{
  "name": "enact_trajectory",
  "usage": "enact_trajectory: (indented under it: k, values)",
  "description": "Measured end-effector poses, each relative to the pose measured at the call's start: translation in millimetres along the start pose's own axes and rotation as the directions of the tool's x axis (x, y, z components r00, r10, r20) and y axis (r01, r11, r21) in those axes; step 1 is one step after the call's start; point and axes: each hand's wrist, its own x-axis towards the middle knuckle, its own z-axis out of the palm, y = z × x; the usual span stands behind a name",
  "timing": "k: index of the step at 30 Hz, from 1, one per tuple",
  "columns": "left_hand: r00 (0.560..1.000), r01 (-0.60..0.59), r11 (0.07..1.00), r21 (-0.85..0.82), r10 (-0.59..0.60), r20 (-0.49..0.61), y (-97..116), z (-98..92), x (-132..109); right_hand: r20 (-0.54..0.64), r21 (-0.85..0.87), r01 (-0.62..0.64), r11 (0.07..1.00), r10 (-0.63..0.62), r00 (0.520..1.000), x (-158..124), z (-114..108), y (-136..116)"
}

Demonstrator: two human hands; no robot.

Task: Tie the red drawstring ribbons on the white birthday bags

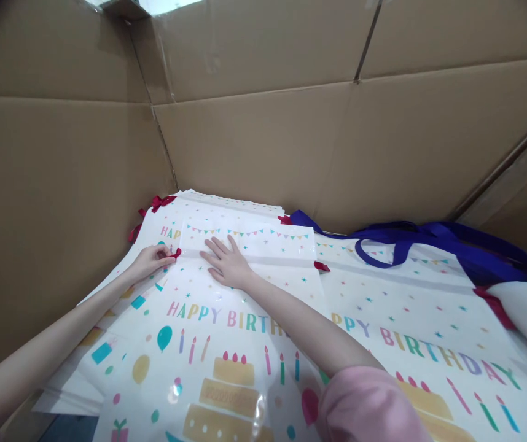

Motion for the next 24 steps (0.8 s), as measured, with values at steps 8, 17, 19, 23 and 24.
enact_trajectory:
  k: [8,17,19,23,24]
  values:
    - [0.979,0.204,0.929,-0.309,-0.191,0.072,5.0,-4.3,-1.6,0.011,0.021,-0.019,1.0,0.018,1.0,0.5,-1.0,-0.6]
    - [0.977,0.199,0.954,-0.226,-0.176,0.119,8.3,-5.1,-2.5,0.034,0.019,-0.028,0.999,0.027,0.999,-0.6,-2.4,-0.5]
    - [0.982,0.178,0.96,-0.217,-0.158,0.106,8.1,-4.7,-3.1,0.034,0.018,-0.028,0.999,0.027,0.999,-0.6,-2.3,-0.7]
    - [0.964,0.245,0.923,-0.296,-0.199,0.177,4.9,-4.4,-2.0,0.025,0.019,-0.028,0.999,0.027,0.999,-0.2,-1.9,-1.0]
    - [0.957,0.266,0.911,-0.315,-0.211,0.199,3.6,-4.3,-1.7,0.024,0.021,-0.027,0.999,0.026,0.999,-0.1,-1.8,-0.9]
